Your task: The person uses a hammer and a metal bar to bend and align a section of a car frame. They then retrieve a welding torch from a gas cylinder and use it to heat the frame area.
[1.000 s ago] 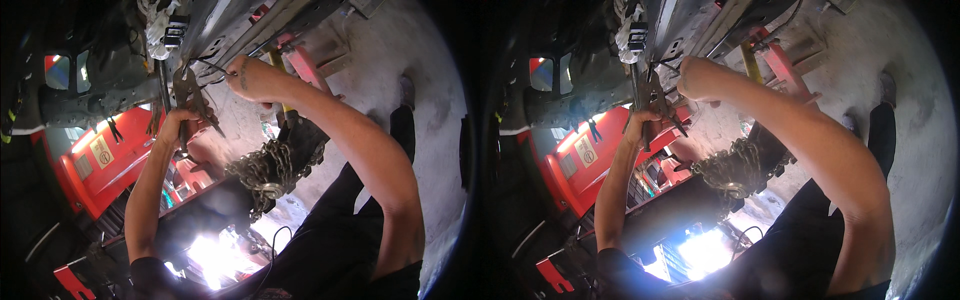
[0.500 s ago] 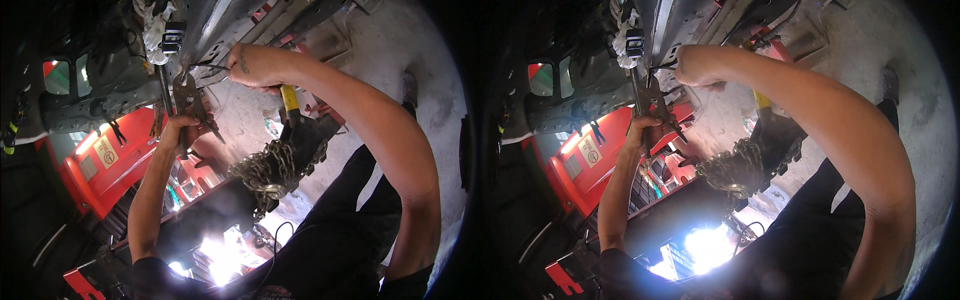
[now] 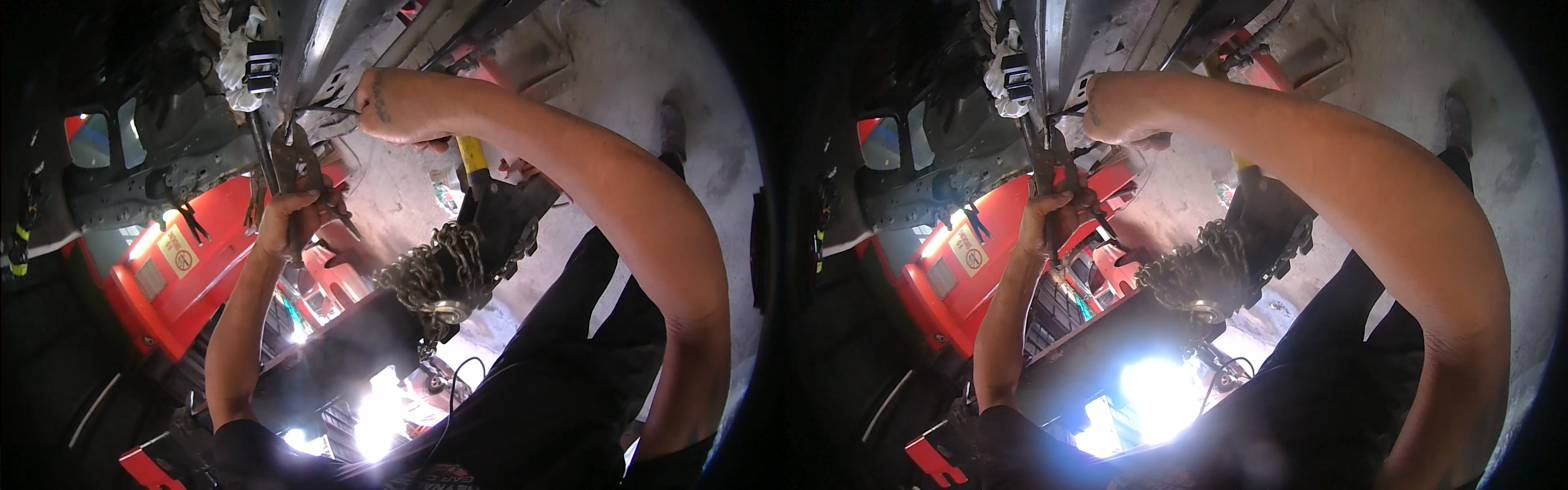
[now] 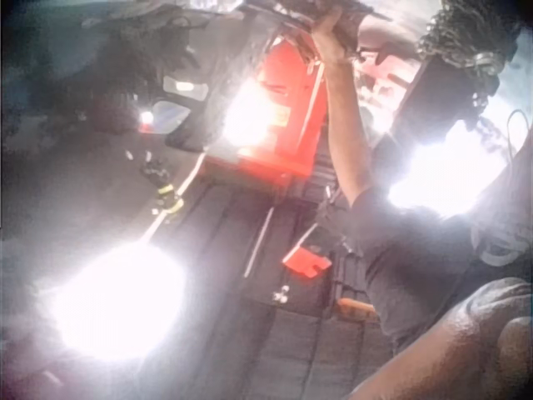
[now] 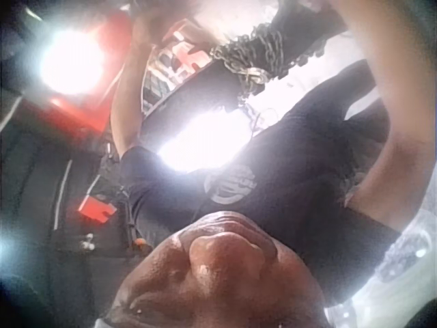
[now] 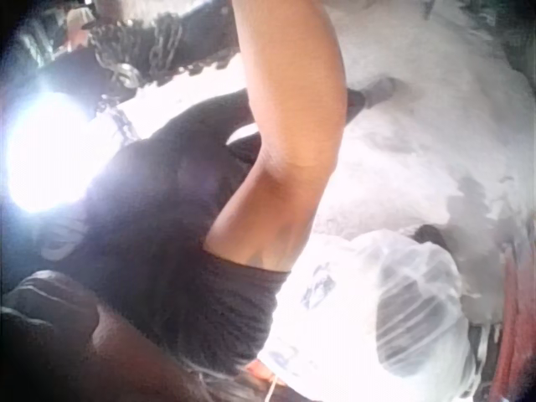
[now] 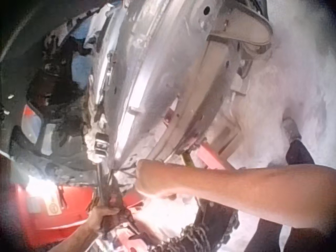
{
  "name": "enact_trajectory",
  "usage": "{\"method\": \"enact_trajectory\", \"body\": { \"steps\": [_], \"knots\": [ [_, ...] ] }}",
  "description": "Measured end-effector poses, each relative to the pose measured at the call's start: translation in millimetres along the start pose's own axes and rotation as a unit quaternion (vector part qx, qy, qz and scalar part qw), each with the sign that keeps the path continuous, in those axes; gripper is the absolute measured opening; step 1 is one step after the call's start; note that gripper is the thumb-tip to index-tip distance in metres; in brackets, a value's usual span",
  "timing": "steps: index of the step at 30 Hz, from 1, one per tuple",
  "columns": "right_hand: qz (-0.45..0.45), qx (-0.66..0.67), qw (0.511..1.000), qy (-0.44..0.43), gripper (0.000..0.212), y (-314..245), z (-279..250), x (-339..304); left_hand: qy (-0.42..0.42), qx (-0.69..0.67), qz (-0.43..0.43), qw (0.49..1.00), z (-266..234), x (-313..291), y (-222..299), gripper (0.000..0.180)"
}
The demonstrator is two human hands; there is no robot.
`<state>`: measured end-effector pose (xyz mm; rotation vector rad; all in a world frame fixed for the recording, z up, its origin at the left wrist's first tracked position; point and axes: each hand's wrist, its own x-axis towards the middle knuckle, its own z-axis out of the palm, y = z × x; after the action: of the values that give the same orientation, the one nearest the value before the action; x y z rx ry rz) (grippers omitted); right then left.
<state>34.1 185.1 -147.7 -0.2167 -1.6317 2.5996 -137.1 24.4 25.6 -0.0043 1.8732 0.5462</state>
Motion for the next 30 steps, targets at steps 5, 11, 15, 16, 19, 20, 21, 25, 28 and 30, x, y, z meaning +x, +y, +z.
{"method": "enact_trajectory", "body": {
  "steps": [5,11,15,16,19,20,21,25,28,30],
  "knots": [
    [-0.043,0.016,0.999,-0.025,0.021,11.8,-2.6,4.7,0.046,0.016,0.008,0.999,3.1,-2.1,-0.1,0.034],
    [0.014,0.092,0.996,-0.010,0.020,13.1,-1.2,6.9,0.054,0.020,0.003,0.998,-4.4,0.3,1.1,0.033],
    [0.016,0.081,0.996,-0.021,0.022,10.5,-1.1,7.8,0.081,0.031,0.021,0.996,3.1,-2.1,3.2,0.032],
    [0.014,0.082,0.996,-0.023,0.022,10.1,-1.8,7.3,0.083,0.036,0.019,0.996,1.8,-2.1,2.9,0.032],
    [0.009,0.086,0.996,-0.031,0.021,11.4,-2.5,6.6,0.090,0.050,0.008,0.995,-3.0,-2.8,2.6,0.031],
    [0.004,0.086,0.996,-0.038,0.022,13.1,-2.7,7.9,0.092,0.053,0.001,0.994,-3.1,-3.9,3.6,0.030],
    [0.000,0.085,0.995,-0.043,0.022,14.8,-2.7,9.2,0.093,0.057,-0.006,0.994,-3.2,-3.9,4.5,0.030],
    [-0.018,0.058,0.998,-0.025,0.020,19.7,4.0,14.2,0.113,0.090,-0.019,0.989,-0.3,-6.5,7.4,0.025],
    [-0.041,0.017,0.998,-0.045,0.019,19.5,2.9,14.4,0.122,0.109,-0.013,0.986,2.5,-3.9,8.3,0.024],
    [-0.019,0.063,0.998,-0.018,0.020,15.6,4.4,7.8,0.127,0.113,-0.018,0.985,2.9,-3.7,9.3,0.024]
  ]
}}
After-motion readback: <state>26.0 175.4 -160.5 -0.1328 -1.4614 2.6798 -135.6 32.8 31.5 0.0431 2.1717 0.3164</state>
